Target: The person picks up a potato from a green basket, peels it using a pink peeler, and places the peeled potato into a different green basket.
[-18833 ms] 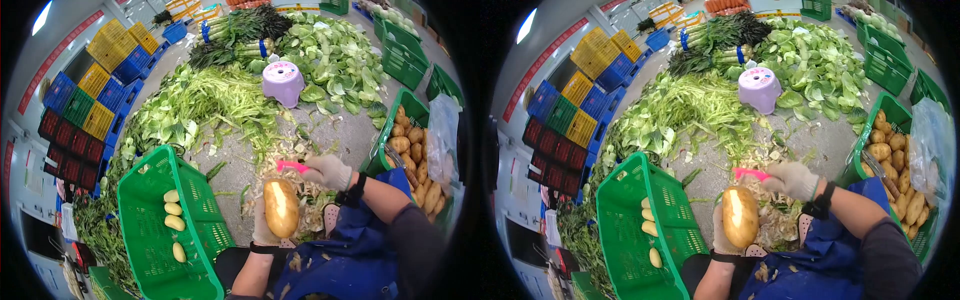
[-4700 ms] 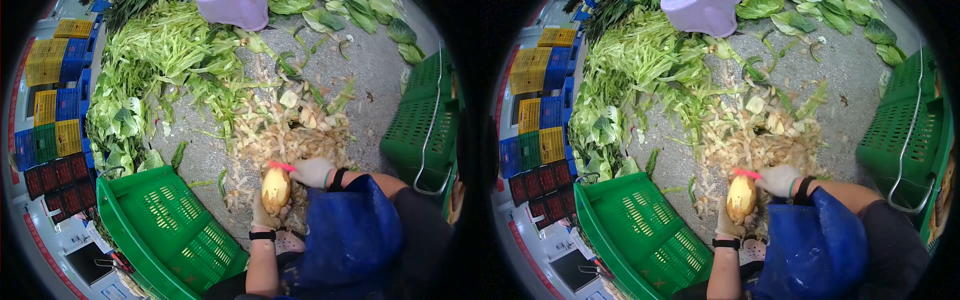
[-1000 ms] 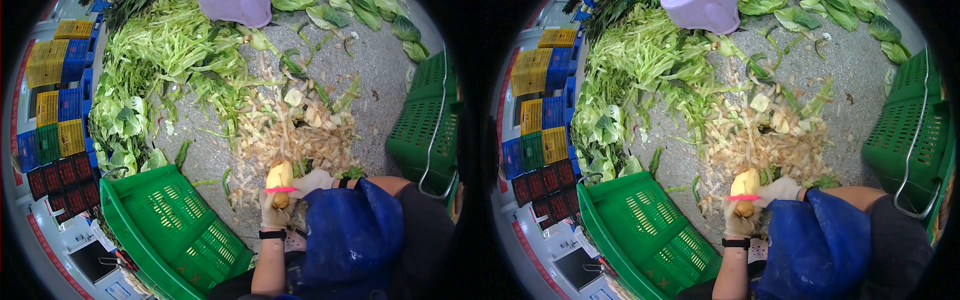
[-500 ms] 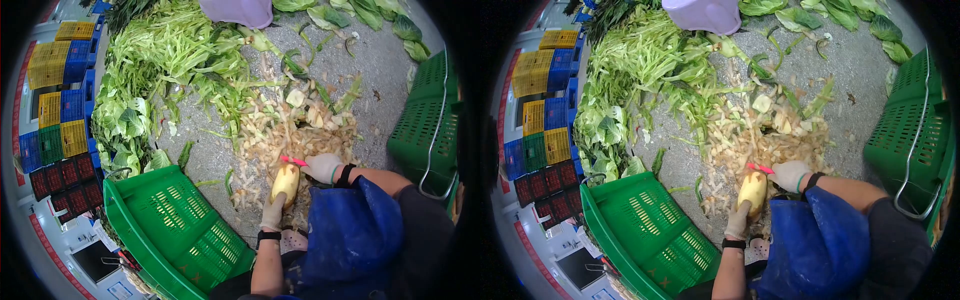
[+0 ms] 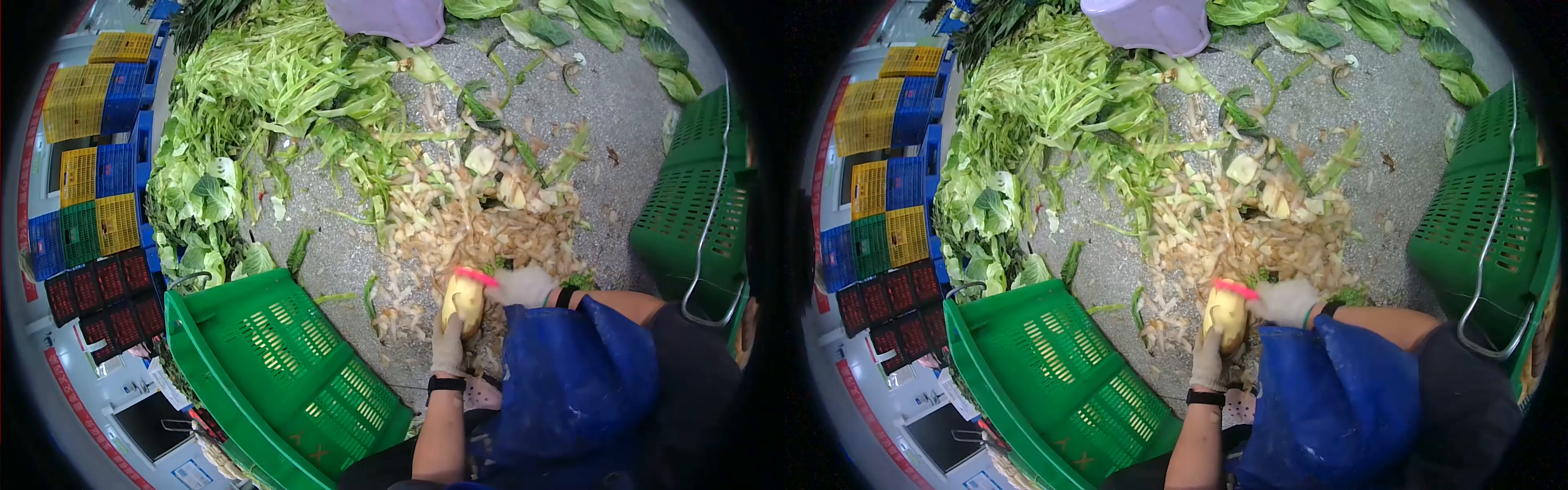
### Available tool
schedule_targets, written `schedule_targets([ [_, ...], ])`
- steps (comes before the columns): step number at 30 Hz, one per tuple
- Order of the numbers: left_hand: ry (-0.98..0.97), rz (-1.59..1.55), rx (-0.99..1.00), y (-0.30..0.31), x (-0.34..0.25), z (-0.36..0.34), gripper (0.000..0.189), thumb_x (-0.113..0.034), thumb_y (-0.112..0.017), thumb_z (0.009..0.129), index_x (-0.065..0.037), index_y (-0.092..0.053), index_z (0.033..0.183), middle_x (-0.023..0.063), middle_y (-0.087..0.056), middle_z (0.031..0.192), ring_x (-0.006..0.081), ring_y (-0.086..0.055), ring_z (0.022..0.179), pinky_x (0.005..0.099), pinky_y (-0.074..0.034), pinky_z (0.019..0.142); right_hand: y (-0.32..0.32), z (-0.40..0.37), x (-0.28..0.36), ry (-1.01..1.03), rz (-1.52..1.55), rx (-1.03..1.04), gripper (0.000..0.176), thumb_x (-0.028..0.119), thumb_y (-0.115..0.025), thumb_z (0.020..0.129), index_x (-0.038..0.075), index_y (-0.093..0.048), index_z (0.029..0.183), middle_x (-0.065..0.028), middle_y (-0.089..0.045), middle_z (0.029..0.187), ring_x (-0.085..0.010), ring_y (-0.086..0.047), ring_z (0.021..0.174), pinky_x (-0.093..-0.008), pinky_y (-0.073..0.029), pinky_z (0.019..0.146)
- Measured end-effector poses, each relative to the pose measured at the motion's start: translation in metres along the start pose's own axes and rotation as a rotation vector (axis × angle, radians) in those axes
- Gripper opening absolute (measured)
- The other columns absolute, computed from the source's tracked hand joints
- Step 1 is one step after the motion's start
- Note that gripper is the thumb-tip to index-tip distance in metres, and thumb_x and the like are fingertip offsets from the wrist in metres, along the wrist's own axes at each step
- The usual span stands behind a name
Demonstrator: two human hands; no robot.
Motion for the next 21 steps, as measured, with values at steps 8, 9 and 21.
schedule_targets([
  [8, 0.051, -0.097, -0.002, -0.007, 0.002, -0.009, 0.044, -0.025, -0.051, 0.090, -0.004, -0.045, 0.128, 0.0141, -0.056, 0.111, 0.0264, -0.062, 0.091, 0.0382, -0.056, 0.069, 0.004, -0.001, 0.005, 0.052, 0.013, -0.016, 0.046, 0.047, -0.046, 0.092, 0.004, -0.061, 0.097, -0.0197, -0.067, 0.083, -0.0388, -0.065, 0.081, -0.0482, -0.050, 0.072],
  [9, 0.041, -0.086, 0.002, -0.007, -0.001, -0.008, 0.044, -0.025, -0.051, 0.090, -0.004, -0.045, 0.128, 0.0143, -0.057, 0.111, 0.0266, -0.062, 0.091, 0.0380, -0.056, 0.070, 0.007, 0.006, 0.002, 0.060, 0.014, -0.021, 0.046, 0.047, -0.046, 0.092, 0.004, -0.061, 0.097, -0.0197, -0.067, 0.083, -0.0388, -0.065, 0.081, -0.0482, -0.050, 0.072],
  [21, 0.009, -0.077, 0.045, 0.002, 0.012, 0.008, 0.040, -0.023, -0.052, 0.090, 0.000, -0.049, 0.123, 0.0115, -0.057, 0.107, 0.0200, -0.056, 0.093, 0.0324, -0.050, 0.079, -0.004, 0.013, -0.009, 0.063, 0.051, 0.000, 0.048, 0.050, -0.043, 0.092, 0.006, -0.062, 0.098, -0.0208, -0.067, 0.085, -0.0397, -0.065, 0.085, -0.0486, -0.050, 0.075],
])
Point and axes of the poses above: each hand's wrist, its own z-axis towards the middle knuckle, its own y-axis out of the back of the hand, x = y × z, the point moved 7 cm from there along z, towards the middle knuckle
